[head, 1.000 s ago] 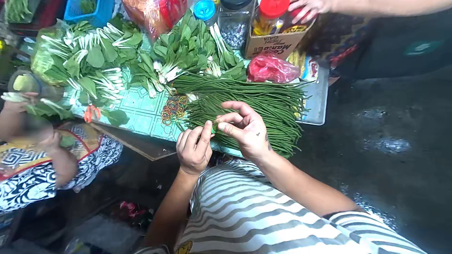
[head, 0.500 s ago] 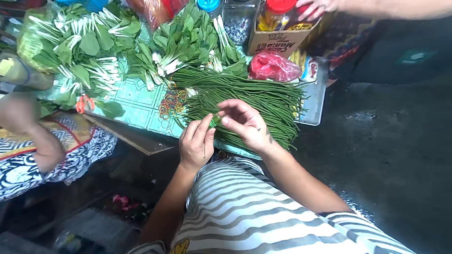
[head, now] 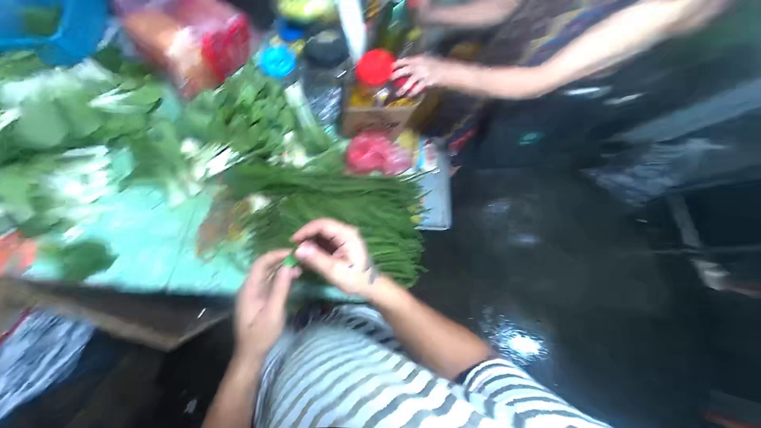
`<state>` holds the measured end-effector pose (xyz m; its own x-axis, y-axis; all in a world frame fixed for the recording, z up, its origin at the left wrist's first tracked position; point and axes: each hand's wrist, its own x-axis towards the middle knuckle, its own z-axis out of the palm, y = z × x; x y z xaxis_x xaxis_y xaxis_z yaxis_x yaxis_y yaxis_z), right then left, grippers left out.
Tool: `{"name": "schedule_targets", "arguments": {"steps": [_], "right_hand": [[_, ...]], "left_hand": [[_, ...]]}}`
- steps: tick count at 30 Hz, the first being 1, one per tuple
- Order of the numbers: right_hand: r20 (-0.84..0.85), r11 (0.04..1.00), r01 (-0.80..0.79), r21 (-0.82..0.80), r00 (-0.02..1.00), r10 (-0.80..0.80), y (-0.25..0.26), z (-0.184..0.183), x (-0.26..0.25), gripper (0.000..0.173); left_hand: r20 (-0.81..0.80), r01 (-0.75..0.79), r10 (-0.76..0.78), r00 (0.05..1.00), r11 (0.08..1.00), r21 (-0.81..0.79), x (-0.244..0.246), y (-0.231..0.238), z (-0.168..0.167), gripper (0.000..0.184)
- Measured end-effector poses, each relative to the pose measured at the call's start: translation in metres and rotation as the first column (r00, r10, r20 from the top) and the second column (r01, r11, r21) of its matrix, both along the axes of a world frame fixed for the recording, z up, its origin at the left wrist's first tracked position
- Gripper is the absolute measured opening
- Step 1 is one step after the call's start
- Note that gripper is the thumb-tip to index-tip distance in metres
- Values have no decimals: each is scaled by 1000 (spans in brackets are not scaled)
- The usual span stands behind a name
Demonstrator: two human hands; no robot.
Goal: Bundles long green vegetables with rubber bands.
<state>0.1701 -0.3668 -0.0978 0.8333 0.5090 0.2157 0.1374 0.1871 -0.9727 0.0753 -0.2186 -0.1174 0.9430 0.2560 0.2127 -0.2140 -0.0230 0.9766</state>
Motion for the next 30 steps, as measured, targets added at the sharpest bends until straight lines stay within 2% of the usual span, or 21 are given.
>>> {"name": "schedule_targets", "arguments": {"steps": [5, 8, 11, 16, 21, 25, 28, 30], "right_hand": [[119, 993, -60, -100, 990, 72, -12, 11, 8, 17], [172, 988, -32, -148, 983, 58, -15, 12, 6, 19], [171, 983, -36, -182, 983, 68, -13, 10, -2, 26], [192, 974, -89, -206, 973, 130, -3, 3, -10, 24], [211, 966, -82, -245, 968, 135, 7, 14, -12, 22], [162, 955, -134, -263, 970, 181, 14, 14, -12, 20], [149, 954, -179, -239, 965, 218, 26, 10, -10, 20], [116, 956, -203, -212, 966, 230, 36, 3, -12, 30]], "left_hand": [[0, 2, -2, 1000, 997, -81, 7, -4, -1, 17], [-26, 8, -10, 1000, 996, -92, 5, -8, 0, 18], [-34, 34, -38, 999, 993, -109, 1, -5, -5, 19], [-96, 89, -107, 990, 981, -170, -13, 3, -14, 18], [-65, 158, -179, 982, 957, -242, -20, 14, -17, 32], [-89, 63, -94, 992, 950, -307, -27, 20, -12, 27], [-74, 58, -94, 993, 918, -392, -29, 30, -13, 24], [-77, 60, -112, 991, 867, -494, -32, 37, -13, 27]]}}
